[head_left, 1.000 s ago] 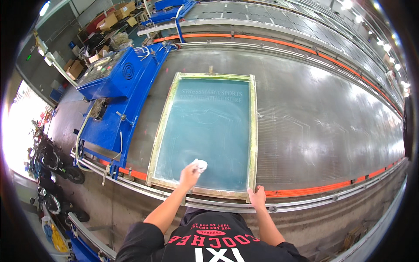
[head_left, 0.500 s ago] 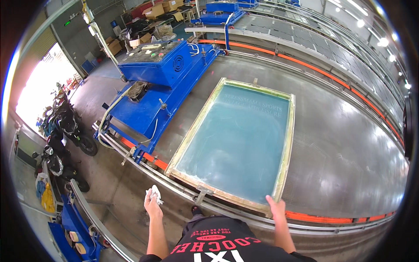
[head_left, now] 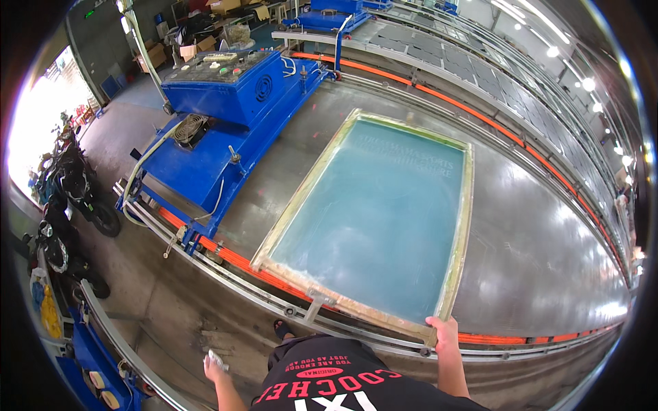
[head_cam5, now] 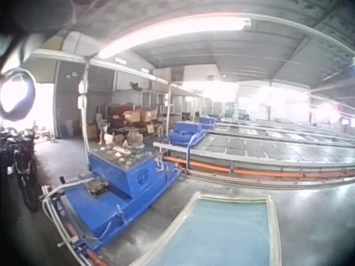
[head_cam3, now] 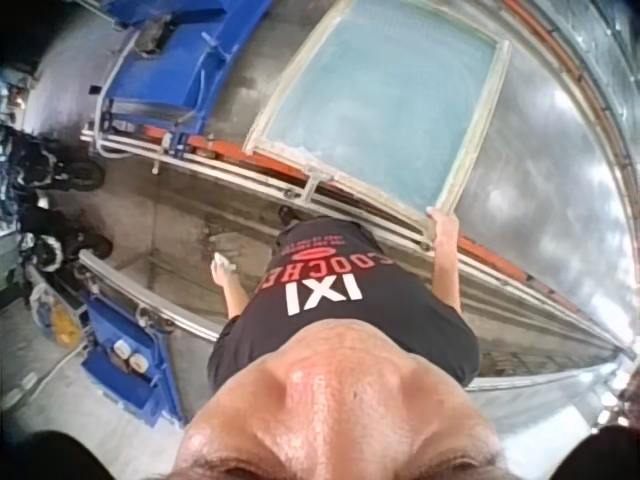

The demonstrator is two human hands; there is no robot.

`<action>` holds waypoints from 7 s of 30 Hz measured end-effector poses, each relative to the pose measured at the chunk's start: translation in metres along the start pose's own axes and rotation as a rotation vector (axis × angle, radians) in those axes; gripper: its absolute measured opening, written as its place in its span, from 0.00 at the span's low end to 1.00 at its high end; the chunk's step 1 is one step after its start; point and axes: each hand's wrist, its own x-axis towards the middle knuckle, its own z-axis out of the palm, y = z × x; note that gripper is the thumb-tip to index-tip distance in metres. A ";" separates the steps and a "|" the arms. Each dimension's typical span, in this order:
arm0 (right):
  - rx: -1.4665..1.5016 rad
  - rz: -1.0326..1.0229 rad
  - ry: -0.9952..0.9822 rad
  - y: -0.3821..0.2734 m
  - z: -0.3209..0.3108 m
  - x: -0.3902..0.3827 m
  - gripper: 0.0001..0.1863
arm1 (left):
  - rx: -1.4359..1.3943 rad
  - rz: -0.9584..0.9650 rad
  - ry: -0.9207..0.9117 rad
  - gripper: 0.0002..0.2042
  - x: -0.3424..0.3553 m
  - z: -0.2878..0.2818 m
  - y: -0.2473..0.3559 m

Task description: The person wipes a large rectangular screen with a white cloth, repeatedly rubbing the surface in circular and back-and-forth motions. They occasionally reposition the screen on the metal table and continue wiping different areas.

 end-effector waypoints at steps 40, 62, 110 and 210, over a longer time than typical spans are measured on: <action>-0.160 -0.184 0.052 -0.088 0.153 0.263 0.38 | -0.195 -0.263 0.413 0.25 0.086 -0.181 -0.020; -0.676 0.029 -1.410 0.210 1.003 -0.319 0.12 | -0.277 -0.148 -0.050 0.37 0.599 -0.022 0.316; 0.611 -1.246 -1.191 -0.297 2.026 -0.326 0.21 | 0.378 -0.526 -0.328 0.08 1.531 0.661 0.879; 1.398 -0.209 1.853 -0.545 0.664 0.921 0.20 | 1.625 -0.305 -2.886 0.20 -0.819 1.772 0.204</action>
